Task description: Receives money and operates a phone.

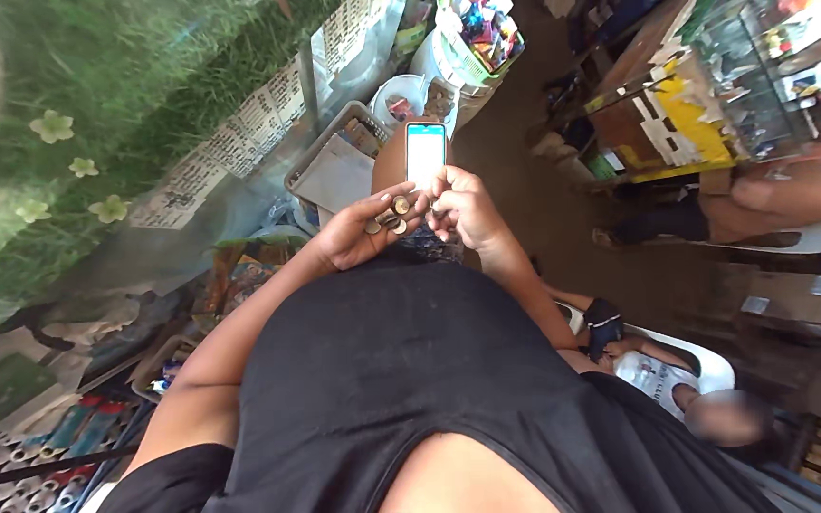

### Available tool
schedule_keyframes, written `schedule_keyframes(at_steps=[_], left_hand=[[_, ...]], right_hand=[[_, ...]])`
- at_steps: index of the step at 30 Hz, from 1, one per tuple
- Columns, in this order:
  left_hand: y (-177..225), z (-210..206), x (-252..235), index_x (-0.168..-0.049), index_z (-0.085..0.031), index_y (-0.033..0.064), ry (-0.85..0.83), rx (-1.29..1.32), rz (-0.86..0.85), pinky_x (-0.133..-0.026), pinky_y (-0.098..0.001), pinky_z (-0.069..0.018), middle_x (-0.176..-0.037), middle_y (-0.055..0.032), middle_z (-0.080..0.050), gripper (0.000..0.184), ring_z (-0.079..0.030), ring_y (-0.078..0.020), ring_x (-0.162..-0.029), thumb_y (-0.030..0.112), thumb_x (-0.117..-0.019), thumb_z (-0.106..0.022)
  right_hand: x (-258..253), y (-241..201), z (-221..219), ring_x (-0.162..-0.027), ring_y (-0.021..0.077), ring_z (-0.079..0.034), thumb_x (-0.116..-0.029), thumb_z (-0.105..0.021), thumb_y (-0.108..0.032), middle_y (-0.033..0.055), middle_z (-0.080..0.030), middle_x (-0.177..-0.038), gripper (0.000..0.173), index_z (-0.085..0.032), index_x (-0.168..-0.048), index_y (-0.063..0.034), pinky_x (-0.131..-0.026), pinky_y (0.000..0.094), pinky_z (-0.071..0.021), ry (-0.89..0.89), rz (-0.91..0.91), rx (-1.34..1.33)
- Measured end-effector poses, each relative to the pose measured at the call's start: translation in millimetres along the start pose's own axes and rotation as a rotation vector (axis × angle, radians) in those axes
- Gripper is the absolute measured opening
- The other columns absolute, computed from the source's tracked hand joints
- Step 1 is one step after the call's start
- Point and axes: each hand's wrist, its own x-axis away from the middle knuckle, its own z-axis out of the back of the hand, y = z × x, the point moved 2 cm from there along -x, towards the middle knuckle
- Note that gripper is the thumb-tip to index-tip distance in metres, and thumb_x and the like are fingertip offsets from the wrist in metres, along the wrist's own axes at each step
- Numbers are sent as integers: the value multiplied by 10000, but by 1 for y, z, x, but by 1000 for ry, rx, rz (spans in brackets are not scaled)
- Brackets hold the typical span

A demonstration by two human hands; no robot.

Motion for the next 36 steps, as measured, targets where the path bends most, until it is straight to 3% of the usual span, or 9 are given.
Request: schedule_keyframes(at_steps=[3, 5, 8, 11, 13, 16, 23, 30, 36], left_hand=[[0, -4, -1, -1484, -443, 71, -1, -12, 7, -1050, -353, -522, -1367, -123, -605, 421, -634, -208, -1209, 197, -1110, -296], [0, -5, -1, -1480, -448, 87, -13, -21, 6, -1015, -318, -532, -1322, -95, -620, 420, -642, -167, -1160, 200, -1111, -282], [-1, -4, -1, -1460, -469, 76, -10, 7, 7, -1039, -336, -526, -1325, -106, -624, 413, -639, -185, -1184, 187, -1109, -281], [-1, -3, -1, -1464, -466, 70, 5, 20, 11, -1046, -356, -525, -1328, -128, -624, 418, -643, -215, -1190, 194, -1108, -286], [-1, -3, -1, -1490, -440, 69, 5, 43, 7, -1068, -378, -514, -1393, -143, -599, 423, -625, -243, -1245, 199, -1111, -302], [-2, 0, -2, -1530, -382, 70, -16, 65, -6, -1106, -401, -479, -1495, -155, -521, 442, -568, -270, -1327, 205, -1117, -305], [-1, -6, -1, -1484, -443, 105, -1, -13, 15, -959, -308, -560, -1272, -89, -640, 426, -667, -156, -1091, 191, -1102, -275], [-2, -6, 0, -1473, -458, 93, -18, -30, 36, -969, -303, -555, -1287, -97, -634, 427, -664, -160, -1105, 178, -1085, -301], [-2, -4, 0, -1513, -399, 51, 25, 41, 57, -1073, -372, -507, -1407, -161, -589, 447, -621, -252, -1256, 213, -1120, -258]], right_hand=[[-1, 5, -7, -493, 82, -529, -924, -682, -66, 55, -649, -776, 138, -634, -1041, -10, -420, 227, -445, 94, 38, 277], [-3, 8, -11, -636, 101, -593, -838, -837, -205, 35, -659, -790, 281, -691, -1011, -39, -608, 295, -525, 182, 103, 541], [-5, 7, -12, -707, 123, -614, -792, -887, -239, 38, -659, -780, 301, -719, -950, -45, -698, 342, -537, 235, 130, 644], [-6, 8, -1, -625, 82, -577, -846, -837, -172, 24, -649, -754, 202, -702, -922, -42, -596, 268, -507, 193, 122, 462], [-4, 9, 5, -490, 62, -495, -947, -639, -63, 12, -595, -723, 64, -592, -904, -57, -427, 215, -427, 84, 73, 99], [-1, 7, 11, -491, 82, -533, -901, -382, -87, 10, -658, -813, 138, -503, -879, -150, -398, 230, -423, 9, -1, -171], [-3, 9, -12, -591, 61, -505, -817, -864, -216, 13, -639, -756, 319, -748, -1058, -42, -588, 253, -468, 204, 232, 603], [-9, 11, -7, -593, 51, -488, -808, -840, -85, -4, -585, -702, 208, -722, -968, -22, -587, 232, -447, 130, 149, 512], [0, 9, 9, -436, 16, -406, -1000, -543, -74, -37, -538, -642, 108, -645, -968, -60, -396, 172, -362, -69, -36, -123]])
